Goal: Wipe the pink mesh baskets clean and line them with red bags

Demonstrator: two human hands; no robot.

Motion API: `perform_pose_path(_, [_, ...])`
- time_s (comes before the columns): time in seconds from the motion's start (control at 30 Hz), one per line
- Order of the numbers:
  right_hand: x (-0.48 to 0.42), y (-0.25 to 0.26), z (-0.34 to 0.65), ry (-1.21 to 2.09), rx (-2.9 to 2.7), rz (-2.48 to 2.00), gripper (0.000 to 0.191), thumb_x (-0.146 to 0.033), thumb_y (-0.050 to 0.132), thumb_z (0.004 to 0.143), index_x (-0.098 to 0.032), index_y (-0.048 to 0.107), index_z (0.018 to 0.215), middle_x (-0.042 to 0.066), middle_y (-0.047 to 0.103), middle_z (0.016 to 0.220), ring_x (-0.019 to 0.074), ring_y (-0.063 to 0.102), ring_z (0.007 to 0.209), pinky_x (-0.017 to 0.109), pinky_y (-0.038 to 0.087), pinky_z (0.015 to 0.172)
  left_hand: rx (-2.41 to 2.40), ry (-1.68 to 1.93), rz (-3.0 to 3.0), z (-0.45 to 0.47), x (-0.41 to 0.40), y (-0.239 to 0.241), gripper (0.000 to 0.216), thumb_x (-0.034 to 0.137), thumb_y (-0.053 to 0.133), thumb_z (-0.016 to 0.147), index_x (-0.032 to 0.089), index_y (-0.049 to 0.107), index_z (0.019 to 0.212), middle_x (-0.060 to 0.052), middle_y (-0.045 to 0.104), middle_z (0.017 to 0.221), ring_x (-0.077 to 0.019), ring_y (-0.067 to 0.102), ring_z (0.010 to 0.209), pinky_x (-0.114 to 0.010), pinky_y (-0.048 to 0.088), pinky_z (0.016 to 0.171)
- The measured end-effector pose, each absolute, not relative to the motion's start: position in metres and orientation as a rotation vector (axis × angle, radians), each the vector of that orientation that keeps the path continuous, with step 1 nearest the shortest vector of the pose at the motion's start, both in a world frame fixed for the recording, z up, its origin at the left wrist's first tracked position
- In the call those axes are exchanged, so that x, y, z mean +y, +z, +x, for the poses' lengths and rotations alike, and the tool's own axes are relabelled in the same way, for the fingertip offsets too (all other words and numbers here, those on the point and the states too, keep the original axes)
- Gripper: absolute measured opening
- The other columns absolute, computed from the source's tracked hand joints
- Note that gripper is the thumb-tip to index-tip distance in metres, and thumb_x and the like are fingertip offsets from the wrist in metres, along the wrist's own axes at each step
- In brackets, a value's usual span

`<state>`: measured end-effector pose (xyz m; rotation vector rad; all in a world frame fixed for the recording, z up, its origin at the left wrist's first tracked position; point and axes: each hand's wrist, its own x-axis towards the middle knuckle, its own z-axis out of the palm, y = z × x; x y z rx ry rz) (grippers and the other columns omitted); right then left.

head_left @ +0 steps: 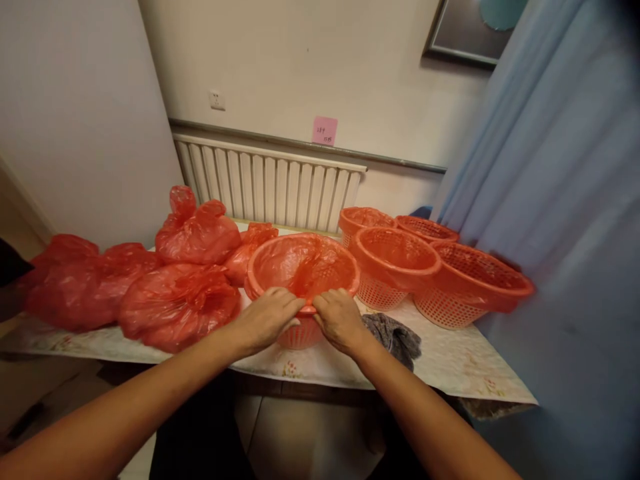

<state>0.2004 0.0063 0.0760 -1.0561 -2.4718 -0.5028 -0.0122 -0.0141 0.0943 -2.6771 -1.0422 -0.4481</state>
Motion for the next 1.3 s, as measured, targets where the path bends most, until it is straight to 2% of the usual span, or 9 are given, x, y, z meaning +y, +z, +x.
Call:
perform_pose_path(0.13, [0.008,0.08,0.203,-0.496,-2.554,-0.943,0.023,-0.039,0.05,0.095,-0.019,0.057,0.087,0.003,0.063,0.083,0.0185,0.05,0.076,0.032,0.028,0.068,-1.053,-0.39,-2.594,-0.017,-0.007,0.084,0.028,0.019,0.033,0.099,0.015,0.059,0.091,-0.005,0.058,0.082,-0.0189,0.049,0.076,-0.032,0.04,0.071])
perform_pose_path(0.27, [0.026,0.08,0.24,-0.475,-2.548,-0.948,0.021,-0.033,0.051,0.095,-0.018,0.056,0.082,0.005,0.061,0.083,0.0181,0.048,0.079,0.03,0.031,0.073,-0.991,-0.483,-2.642,-0.054,0.009,0.093,0.032,0.017,0.031,0.1,0.017,0.059,0.085,-0.002,0.055,0.079,-0.0173,0.047,0.077,-0.034,0.041,0.081])
perform_pose_path(0.43, [0.018,0.077,0.23,-0.489,-2.493,-1.038,0.019,-0.027,0.051,0.095,-0.018,0.057,0.08,0.005,0.062,0.081,0.0184,0.048,0.079,0.031,0.03,0.072,-0.952,-0.611,-2.719,-0.04,-0.001,0.102,0.022,0.029,0.047,0.097,0.017,0.056,0.113,-0.007,0.062,0.103,-0.0208,0.051,0.1,-0.04,0.038,0.095])
perform_pose_path(0.5, [0.007,0.079,0.21,-0.494,-2.495,-1.049,0.02,-0.029,0.048,0.096,-0.018,0.058,0.082,0.004,0.062,0.08,0.0182,0.049,0.076,0.031,0.028,0.07,-0.96,-0.578,-2.719,-0.022,-0.009,0.096,0.026,0.028,0.049,0.096,0.015,0.054,0.117,-0.007,0.063,0.101,-0.0213,0.053,0.096,-0.039,0.04,0.091])
perform_pose_path(0.63, [0.001,0.083,0.201,-0.485,-2.561,-0.972,0.024,-0.04,0.049,0.096,-0.019,0.059,0.088,0.003,0.063,0.082,0.0181,0.05,0.075,0.031,0.028,0.068,-1.031,-0.406,-2.629,-0.019,-0.007,0.084,0.023,0.022,0.039,0.098,0.015,0.06,0.094,-0.005,0.061,0.083,-0.0199,0.052,0.078,-0.034,0.042,0.074])
perform_pose_path(0.77, [0.018,0.081,0.233,-0.511,-2.556,-0.997,0.017,-0.031,0.054,0.093,-0.018,0.058,0.083,0.004,0.062,0.084,0.0186,0.049,0.08,0.031,0.031,0.073,-0.992,-0.473,-2.635,-0.055,0.008,0.089,0.027,0.016,0.035,0.098,0.017,0.06,0.089,-0.003,0.06,0.083,-0.0183,0.052,0.081,-0.038,0.04,0.088])
perform_pose_path(0.97, [0.007,0.079,0.215,-0.499,-2.516,-1.073,0.017,-0.025,0.05,0.094,-0.018,0.058,0.082,0.004,0.063,0.081,0.0181,0.049,0.077,0.031,0.03,0.071,-0.977,-0.634,-2.727,-0.027,-0.011,0.097,0.027,0.027,0.048,0.096,0.019,0.053,0.12,-0.007,0.064,0.109,-0.0216,0.054,0.104,-0.047,0.033,0.102])
perform_pose_path(1.13, [-0.001,0.086,0.206,-0.444,-2.599,-1.003,0.018,-0.034,0.051,0.094,-0.019,0.059,0.089,0.004,0.063,0.083,0.0178,0.051,0.075,0.03,0.03,0.069,-1.033,-0.398,-2.636,-0.013,-0.013,0.086,0.024,0.022,0.039,0.098,0.015,0.059,0.088,-0.006,0.061,0.083,-0.0203,0.052,0.077,-0.034,0.043,0.073])
perform_pose_path(1.3, [0.029,0.084,0.252,-0.427,-2.567,-1.007,0.013,-0.027,0.058,0.089,-0.018,0.057,0.08,0.005,0.062,0.085,0.0192,0.05,0.083,0.03,0.034,0.077,-0.971,-0.454,-2.661,-0.057,0.007,0.09,0.026,0.013,0.033,0.098,0.016,0.057,0.087,-0.003,0.057,0.083,-0.018,0.049,0.082,-0.038,0.041,0.089])
